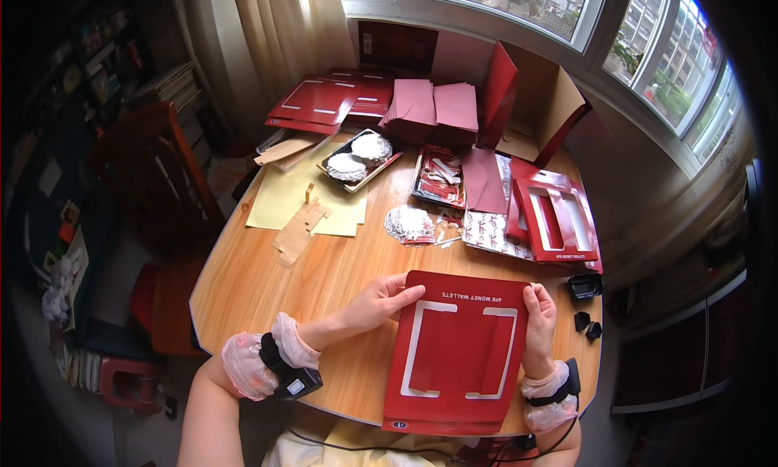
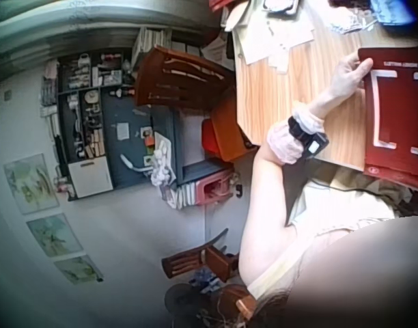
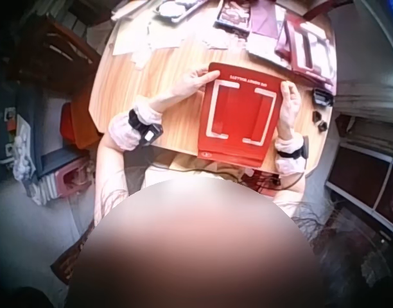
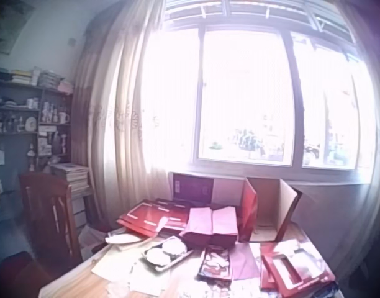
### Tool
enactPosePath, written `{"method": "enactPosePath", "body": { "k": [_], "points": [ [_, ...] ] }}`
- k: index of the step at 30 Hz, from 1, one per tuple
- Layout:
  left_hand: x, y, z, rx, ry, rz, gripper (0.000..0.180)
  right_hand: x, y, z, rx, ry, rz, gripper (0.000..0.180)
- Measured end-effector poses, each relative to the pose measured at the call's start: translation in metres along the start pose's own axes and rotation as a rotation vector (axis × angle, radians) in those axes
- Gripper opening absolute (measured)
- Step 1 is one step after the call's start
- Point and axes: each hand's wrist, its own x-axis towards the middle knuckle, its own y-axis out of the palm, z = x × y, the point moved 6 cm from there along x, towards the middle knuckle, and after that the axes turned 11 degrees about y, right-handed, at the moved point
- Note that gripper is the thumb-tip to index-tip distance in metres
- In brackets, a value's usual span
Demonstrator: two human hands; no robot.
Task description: Assembling and folding red cardboard packaging boxes.
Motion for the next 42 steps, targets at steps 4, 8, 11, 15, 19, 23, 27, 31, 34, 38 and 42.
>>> {"method": "enactPosePath", "body": {
  "k": [4, 8, 11, 15, 19, 23, 27, 31, 34, 38, 42],
  "points": [
    [0.002, -0.009, -0.008, 0.134, 0.107, -0.117, 0.028, 0.001, 0.001, -0.006, 0.037, 0.076, 0.03, 0.01],
    [0.0, -0.01, -0.016, 0.136, 0.09, -0.185, 0.031, -0.001, 0.003, -0.007, -0.011, 0.076, 0.051, 0.009],
    [0.001, -0.012, -0.013, 0.283, 0.169, -0.132, 0.034, -0.002, 0.005, -0.001, 0.007, 0.023, 0.024, 0.009],
    [-0.001, -0.016, -0.015, 0.414, 0.219, -0.174, 0.039, -0.001, 0.0, -0.002, -0.057, 0.022, 0.048, 0.014],
    [-0.001, -0.021, -0.018, 0.497, 0.217, -0.219, 0.042, -0.006, 0.01, -0.002, -0.31, 0.103, 0.024, 0.021],
    [-0.001, -0.019, -0.022, 0.474, 0.223, -0.229, 0.044, -0.009, 0.012, -0.002, -0.342, 0.063, 0.029, 0.025],
    [0.0, -0.019, -0.021, 0.392, 0.236, -0.231, 0.044, -0.01, 0.011, -0.006, -0.254, 0.108, 0.014, 0.023],
    [0.0, -0.019, -0.018, 0.359, 0.204, -0.233, 0.044, -0.006, 0.011, -0.002, -0.214, -0.109, -0.014, 0.015],
    [0.0, -0.018, -0.018, 0.298, 0.192, -0.266, 0.044, -0.009, 0.009, 0.003, -0.235, -0.159, -0.046, 0.011],
    [-0.001, -0.024, -0.013, 0.314, 0.187, -0.262, 0.043, -0.015, 0.015, 0.013, -0.302, -0.196, -0.069, 0.007],
    [0.001, -0.026, -0.009, 0.313, 0.175, -0.256, 0.043, -0.015, 0.01, 0.012, -0.275, -0.138, -0.073, 0.006]
  ]
}}
